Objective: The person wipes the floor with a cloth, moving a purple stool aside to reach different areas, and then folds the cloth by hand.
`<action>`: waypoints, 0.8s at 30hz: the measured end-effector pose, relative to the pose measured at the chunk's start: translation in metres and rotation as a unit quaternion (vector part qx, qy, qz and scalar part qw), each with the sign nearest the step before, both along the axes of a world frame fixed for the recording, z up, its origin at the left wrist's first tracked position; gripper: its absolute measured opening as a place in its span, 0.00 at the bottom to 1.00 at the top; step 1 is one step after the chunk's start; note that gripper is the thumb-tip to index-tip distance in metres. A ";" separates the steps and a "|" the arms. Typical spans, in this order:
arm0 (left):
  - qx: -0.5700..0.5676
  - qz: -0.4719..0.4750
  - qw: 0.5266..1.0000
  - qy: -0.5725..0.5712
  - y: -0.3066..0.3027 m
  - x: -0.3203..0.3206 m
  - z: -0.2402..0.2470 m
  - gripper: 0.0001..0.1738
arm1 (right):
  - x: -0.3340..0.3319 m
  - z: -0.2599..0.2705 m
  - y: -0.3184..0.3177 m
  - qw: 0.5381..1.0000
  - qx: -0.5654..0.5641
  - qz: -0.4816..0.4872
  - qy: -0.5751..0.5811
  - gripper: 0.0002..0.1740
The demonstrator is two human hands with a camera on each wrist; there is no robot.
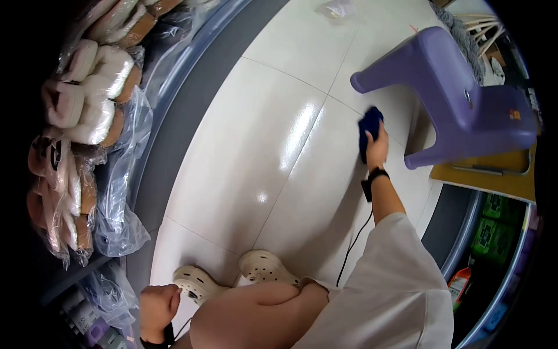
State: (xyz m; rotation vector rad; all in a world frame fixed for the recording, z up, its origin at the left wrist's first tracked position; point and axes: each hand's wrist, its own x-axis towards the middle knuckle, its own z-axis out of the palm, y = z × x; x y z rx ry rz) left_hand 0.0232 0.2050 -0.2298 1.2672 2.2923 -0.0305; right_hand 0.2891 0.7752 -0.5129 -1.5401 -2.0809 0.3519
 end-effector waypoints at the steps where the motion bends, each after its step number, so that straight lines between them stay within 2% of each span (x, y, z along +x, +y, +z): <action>1: 0.008 -0.011 1.000 0.005 0.006 -0.002 0.004 0.09 | 0.013 0.001 -0.007 1.000 -0.003 -0.027 0.015 0.34; 4: 0.029 -0.052 0.998 0.014 0.027 -0.013 0.010 0.09 | 0.013 -0.002 -0.029 0.997 0.006 -0.073 -0.012 0.35; 7: 0.066 -0.085 0.994 -0.012 0.057 -0.023 0.000 0.10 | -0.020 -0.015 -0.045 0.996 0.022 -0.086 -0.025 0.36; 11: 0.123 -0.159 0.978 -0.052 0.098 -0.035 -0.025 0.07 | -0.113 -0.008 -0.066 1.000 -0.024 0.015 -0.004 0.37; 13: 0.113 -0.186 0.973 -0.081 0.112 -0.035 -0.034 0.05 | -0.172 0.000 -0.072 0.998 -0.033 0.048 -0.024 0.37; 14: 0.124 -0.208 0.963 -0.120 0.109 -0.040 -0.046 0.04 | -0.201 -0.001 -0.069 0.997 -0.037 0.060 -0.014 0.38; 19: 0.103 -0.176 0.970 -0.133 0.096 -0.051 -0.053 0.10 | -0.322 -0.016 -0.028 0.983 -0.057 0.176 0.023 0.38; 21: 0.092 -0.159 0.974 -0.131 0.082 -0.057 -0.058 0.10 | -0.358 -0.016 -0.016 0.970 -0.078 0.230 0.000 0.38; 24: 0.091 -0.138 0.977 -0.132 0.071 -0.063 -0.065 0.10 | -0.392 -0.020 -0.015 0.960 -0.041 0.274 -0.034 0.36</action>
